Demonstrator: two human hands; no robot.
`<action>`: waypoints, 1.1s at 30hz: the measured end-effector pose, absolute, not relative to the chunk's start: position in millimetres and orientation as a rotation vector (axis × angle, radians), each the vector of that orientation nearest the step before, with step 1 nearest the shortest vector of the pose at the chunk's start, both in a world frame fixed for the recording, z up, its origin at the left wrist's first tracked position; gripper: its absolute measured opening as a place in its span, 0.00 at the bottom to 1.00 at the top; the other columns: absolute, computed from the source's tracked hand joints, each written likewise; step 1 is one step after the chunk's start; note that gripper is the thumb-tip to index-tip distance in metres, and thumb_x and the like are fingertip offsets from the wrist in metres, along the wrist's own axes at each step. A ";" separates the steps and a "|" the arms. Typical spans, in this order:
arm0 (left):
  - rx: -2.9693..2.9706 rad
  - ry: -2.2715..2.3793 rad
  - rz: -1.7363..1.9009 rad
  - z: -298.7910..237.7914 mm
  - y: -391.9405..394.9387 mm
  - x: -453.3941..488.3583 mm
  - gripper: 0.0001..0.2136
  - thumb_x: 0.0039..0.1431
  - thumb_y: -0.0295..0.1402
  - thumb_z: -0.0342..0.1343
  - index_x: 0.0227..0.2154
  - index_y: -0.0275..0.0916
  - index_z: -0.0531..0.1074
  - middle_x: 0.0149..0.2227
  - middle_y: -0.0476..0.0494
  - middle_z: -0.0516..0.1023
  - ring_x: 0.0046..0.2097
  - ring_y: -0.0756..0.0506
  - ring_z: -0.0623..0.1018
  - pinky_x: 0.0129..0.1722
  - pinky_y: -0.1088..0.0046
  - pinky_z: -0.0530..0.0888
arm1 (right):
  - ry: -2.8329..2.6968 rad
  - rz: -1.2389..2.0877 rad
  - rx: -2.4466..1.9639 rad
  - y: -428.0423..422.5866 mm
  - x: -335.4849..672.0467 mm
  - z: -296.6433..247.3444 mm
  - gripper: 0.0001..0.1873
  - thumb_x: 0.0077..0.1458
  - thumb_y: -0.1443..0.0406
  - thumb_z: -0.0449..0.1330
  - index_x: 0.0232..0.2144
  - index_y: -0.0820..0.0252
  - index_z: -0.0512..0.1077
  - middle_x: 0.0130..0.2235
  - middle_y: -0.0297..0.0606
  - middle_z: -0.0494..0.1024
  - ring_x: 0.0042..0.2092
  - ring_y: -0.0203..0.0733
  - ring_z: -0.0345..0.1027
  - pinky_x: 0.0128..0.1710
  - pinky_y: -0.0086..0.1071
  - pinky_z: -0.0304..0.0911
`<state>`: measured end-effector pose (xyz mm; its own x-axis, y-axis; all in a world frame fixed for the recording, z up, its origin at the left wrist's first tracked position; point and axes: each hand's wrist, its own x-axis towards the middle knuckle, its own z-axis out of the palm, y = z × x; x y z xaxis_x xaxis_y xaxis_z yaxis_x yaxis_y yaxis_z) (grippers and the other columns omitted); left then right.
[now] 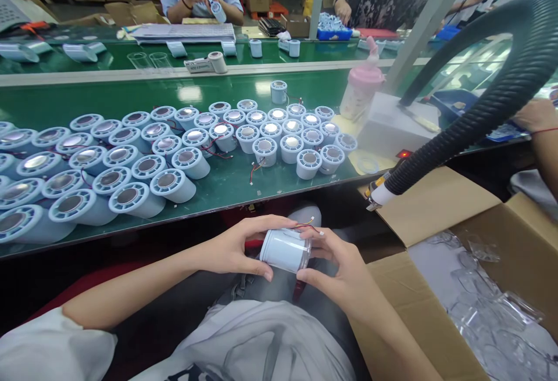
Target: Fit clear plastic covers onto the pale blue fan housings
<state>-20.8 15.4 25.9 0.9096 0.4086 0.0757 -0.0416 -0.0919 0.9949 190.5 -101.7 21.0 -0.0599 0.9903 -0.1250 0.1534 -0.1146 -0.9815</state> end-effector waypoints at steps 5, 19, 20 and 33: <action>1.646 0.269 0.383 27.1 15.9 -21.2 0.34 0.44 0.34 0.68 0.57 0.47 0.65 0.59 0.37 0.66 0.60 0.37 0.66 0.54 0.60 0.70 | -1.175 1.433 -1.318 -99.5 188.7 26.4 0.19 0.52 0.61 0.65 0.46 0.53 0.66 0.48 0.38 0.73 0.44 0.42 0.71 0.44 0.35 0.70; 1.524 0.321 0.321 22.7 14.5 -16.3 0.35 0.45 0.30 0.67 0.58 0.44 0.63 0.59 0.38 0.67 0.57 0.39 0.70 0.56 0.62 0.69 | -0.873 1.517 -1.281 -98.1 188.2 11.6 0.19 0.50 0.56 0.65 0.43 0.55 0.68 0.44 0.39 0.76 0.41 0.42 0.71 0.34 0.30 0.70; 1.531 0.337 0.320 22.9 13.8 -15.0 0.34 0.46 0.30 0.67 0.57 0.43 0.64 0.58 0.38 0.67 0.56 0.40 0.71 0.55 0.62 0.69 | -0.860 1.504 -1.285 -98.4 189.0 9.2 0.19 0.51 0.56 0.64 0.44 0.55 0.68 0.44 0.39 0.76 0.41 0.42 0.71 0.34 0.31 0.70; 1.586 1.282 1.386 71.1 115.3 -179.0 0.23 0.43 0.37 0.66 0.44 0.45 0.69 0.39 0.53 0.74 0.42 0.47 0.75 0.36 0.72 0.70 | -0.282 1.195 -1.350 -154.9 296.2 -47.1 0.16 0.44 0.54 0.65 0.36 0.54 0.74 0.41 0.45 0.81 0.37 0.57 0.77 0.33 0.46 0.74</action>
